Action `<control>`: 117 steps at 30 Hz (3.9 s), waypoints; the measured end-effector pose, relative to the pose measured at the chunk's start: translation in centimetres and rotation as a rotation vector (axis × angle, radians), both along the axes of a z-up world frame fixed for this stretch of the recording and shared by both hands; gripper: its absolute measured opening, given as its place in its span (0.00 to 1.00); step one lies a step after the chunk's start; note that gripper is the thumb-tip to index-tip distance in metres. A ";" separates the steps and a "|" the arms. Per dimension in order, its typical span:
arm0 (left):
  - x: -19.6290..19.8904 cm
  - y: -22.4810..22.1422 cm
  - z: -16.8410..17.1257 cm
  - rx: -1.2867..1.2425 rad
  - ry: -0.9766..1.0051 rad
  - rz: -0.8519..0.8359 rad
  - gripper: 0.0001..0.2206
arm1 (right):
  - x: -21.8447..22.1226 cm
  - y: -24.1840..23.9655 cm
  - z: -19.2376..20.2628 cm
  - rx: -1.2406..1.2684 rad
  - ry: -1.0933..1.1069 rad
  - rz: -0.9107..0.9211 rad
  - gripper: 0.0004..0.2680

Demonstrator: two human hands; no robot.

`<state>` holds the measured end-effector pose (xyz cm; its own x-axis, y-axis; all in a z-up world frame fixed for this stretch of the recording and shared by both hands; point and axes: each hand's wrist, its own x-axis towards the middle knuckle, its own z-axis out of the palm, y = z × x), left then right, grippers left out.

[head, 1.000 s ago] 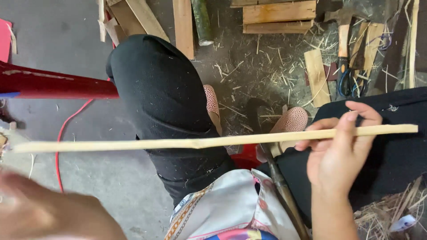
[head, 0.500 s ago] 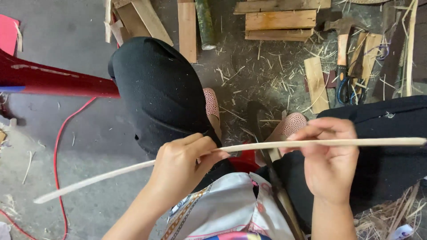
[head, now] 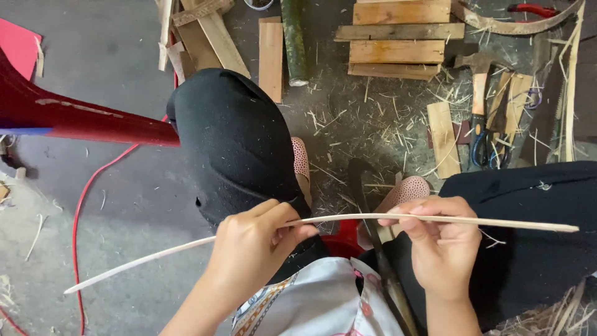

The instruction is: Shaving a thin wooden strip with a curved blade and testing its flexibility by bending it into a hoop.

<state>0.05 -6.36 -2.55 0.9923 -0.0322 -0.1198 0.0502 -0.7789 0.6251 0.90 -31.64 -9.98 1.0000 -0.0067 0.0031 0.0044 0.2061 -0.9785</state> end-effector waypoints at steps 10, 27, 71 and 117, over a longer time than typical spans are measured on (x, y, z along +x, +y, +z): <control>0.1 4.4 1.4 0.193 0.069 -0.045 0.16 | 0.3 -0.7 -0.9 0.196 0.029 -0.043 0.07; -2.4 2.5 -1.8 0.171 -0.059 0.287 0.11 | -0.1 1.1 -0.3 0.415 0.087 0.030 0.06; 0.0 -4.2 -3.1 -0.469 0.343 -0.019 0.02 | 0.7 0.9 -0.1 0.185 0.194 0.132 0.24; -0.2 -0.1 -4.7 -1.175 0.600 0.450 0.15 | 1.2 -2.5 -1.1 1.138 0.465 0.502 0.26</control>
<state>-0.11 -6.44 -7.26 0.7517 -0.1054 -0.6511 0.6432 0.3353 0.6883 2.10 -34.15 -11.10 0.8012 0.5902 -0.0993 -0.5984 0.7870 -0.1500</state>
